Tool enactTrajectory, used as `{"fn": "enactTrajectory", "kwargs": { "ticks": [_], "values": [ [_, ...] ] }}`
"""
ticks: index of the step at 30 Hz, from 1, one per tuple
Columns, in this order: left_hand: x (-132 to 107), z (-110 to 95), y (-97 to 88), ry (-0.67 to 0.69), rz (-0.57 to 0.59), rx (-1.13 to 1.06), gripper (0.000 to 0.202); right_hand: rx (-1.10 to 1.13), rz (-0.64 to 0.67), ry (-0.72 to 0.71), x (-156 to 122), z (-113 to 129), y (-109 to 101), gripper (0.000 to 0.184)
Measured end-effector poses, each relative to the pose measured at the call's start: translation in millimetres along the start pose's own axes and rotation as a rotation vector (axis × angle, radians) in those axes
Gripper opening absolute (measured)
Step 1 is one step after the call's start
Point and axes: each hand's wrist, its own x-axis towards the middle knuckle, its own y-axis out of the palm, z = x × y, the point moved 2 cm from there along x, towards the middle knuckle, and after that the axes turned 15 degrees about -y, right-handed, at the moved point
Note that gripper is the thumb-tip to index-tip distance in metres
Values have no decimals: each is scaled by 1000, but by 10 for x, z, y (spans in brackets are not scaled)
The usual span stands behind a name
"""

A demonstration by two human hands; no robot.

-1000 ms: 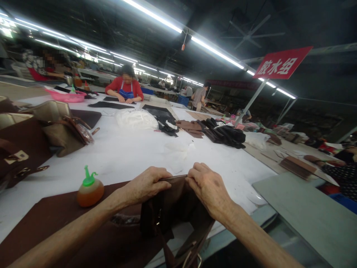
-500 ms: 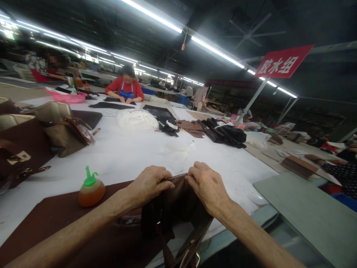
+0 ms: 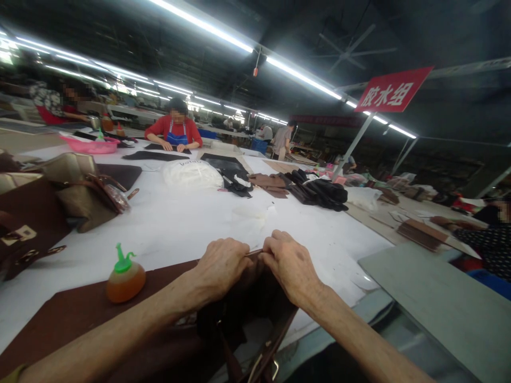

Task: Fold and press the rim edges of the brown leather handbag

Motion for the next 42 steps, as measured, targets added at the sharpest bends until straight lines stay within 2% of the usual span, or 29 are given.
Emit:
{"fn": "enactTrajectory", "kwargs": {
  "ticks": [1,4,6,12,22,27,34,42],
  "values": [
    [4,20,4,9,-2,-28,23,28,-14,16,-18,-22,-11,6],
    [16,83,16,34,18,-120,21,154,-26,48,-81,-116,-33,32],
    [21,106,18,64,42,-165,20,278,6,46,-117,-181,-30,37],
    [43,132,0,109,66,-246,20,465,68,-76,-154,-255,-24,12],
    [47,187,20,133,119,-331,25,673,88,-106,-161,-273,-16,18],
    [35,170,12,148,162,-394,24,608,154,-61,-161,-283,15,27],
    [49,165,32,139,281,-539,25,395,106,-164,-160,-245,-16,28],
    [78,181,52,135,443,-711,23,337,108,-146,-142,-260,-7,32]
  ]
}}
